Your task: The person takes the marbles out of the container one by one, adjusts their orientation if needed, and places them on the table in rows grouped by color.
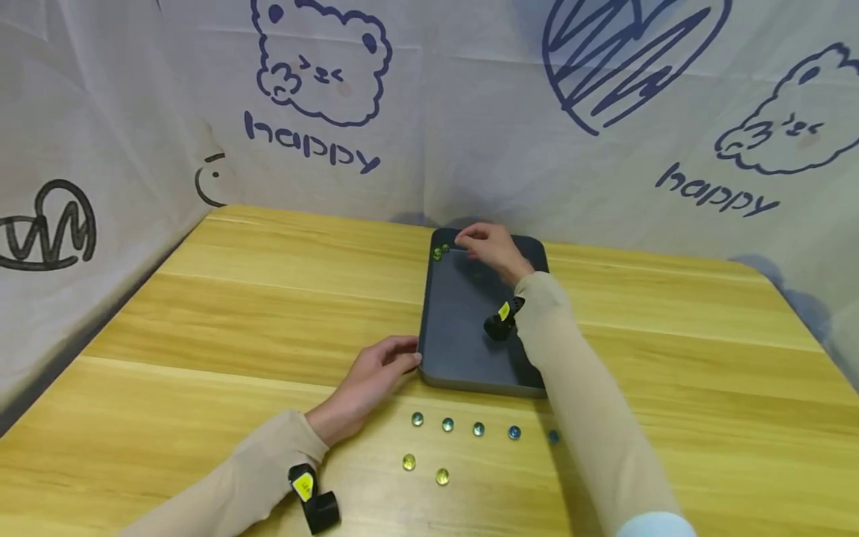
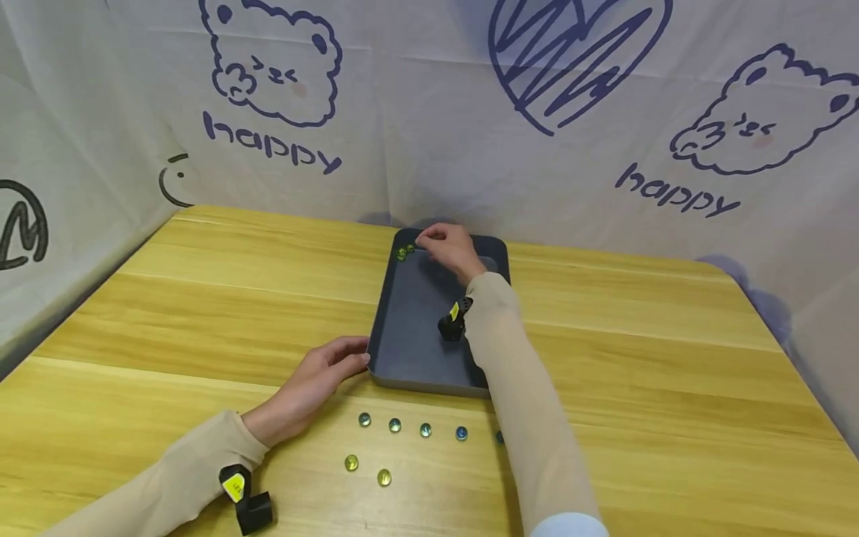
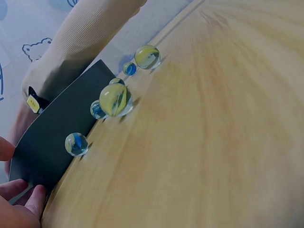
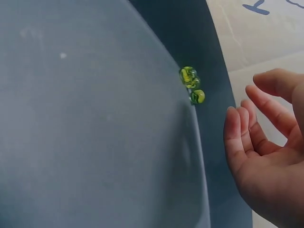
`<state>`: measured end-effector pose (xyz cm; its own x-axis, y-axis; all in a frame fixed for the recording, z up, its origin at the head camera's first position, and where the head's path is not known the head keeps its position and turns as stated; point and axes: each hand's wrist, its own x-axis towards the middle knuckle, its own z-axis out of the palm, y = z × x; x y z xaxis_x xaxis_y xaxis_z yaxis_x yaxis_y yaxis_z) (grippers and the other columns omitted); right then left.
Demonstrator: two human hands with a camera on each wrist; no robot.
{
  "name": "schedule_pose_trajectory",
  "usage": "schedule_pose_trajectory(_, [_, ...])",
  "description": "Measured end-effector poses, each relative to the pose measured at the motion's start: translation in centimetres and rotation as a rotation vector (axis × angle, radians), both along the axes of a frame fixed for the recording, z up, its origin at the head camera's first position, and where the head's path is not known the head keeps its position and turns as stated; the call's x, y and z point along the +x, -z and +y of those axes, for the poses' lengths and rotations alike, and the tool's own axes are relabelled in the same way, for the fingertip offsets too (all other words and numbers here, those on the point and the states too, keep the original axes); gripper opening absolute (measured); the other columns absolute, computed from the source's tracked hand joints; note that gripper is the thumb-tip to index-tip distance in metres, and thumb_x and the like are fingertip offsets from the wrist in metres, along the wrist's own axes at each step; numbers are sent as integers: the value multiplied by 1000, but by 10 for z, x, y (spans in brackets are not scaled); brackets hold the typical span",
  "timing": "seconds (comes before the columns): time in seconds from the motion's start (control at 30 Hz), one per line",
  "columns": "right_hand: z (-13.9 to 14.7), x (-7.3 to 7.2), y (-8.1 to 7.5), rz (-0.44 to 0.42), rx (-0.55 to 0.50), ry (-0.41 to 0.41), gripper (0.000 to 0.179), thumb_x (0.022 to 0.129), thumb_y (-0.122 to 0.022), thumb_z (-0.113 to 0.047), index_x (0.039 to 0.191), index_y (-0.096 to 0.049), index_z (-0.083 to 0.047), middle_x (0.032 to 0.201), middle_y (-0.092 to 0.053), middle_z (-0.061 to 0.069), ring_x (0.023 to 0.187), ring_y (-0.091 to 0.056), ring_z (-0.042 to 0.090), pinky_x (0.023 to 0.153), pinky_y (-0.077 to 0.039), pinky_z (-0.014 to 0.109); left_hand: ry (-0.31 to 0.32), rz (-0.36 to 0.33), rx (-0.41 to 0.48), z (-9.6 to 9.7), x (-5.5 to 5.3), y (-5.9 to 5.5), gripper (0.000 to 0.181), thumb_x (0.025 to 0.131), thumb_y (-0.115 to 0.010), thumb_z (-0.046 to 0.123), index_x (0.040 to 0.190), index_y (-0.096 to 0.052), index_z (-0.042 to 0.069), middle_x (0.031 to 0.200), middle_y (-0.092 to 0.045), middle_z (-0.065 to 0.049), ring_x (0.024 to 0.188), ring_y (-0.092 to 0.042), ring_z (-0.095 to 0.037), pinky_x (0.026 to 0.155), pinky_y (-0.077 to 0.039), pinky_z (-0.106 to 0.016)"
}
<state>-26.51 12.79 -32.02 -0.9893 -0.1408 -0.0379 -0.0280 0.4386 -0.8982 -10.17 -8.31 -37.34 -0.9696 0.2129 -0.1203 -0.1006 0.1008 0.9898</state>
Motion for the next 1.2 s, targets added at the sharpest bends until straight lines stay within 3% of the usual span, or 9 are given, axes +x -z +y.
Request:
schedule_pose_trajectory(0.27, [-6, -6, 14, -15, -6, -9, 26, 98, -56, -12, 116, -63, 6, 122, -59, 18, 108, -58, 31, 90, -50, 38, 13, 4, 8, 0, 2, 1, 37, 94, -58, 12, 128, -57, -3, 126, -60, -14, 119, -52, -27, 103, -39, -43])
schedule_pose_trajectory(0.53, [-13, -13, 24, -41, 56, 26, 27, 97, -57, -13, 119, -64, 1, 121, -61, 18, 98, -61, 28, 86, -52, 35, 23, -1, 21, 0, 4, 1, 38, 95, -57, 13, 129, -56, -4, 127, -59, -15, 119, -53, -27, 103, -40, -43])
schedule_pose_trajectory(1.2, [-18, -22, 22, -7, 201, -21, 26, 98, -57, -15, 116, -68, -1, 118, -63, 17, 98, -61, 30, 85, -50, 38, 18, 6, 8, -3, 1, -2, 38, 95, -57, 13, 129, -56, -3, 125, -60, -13, 115, -54, -24, 100, -43, -41])
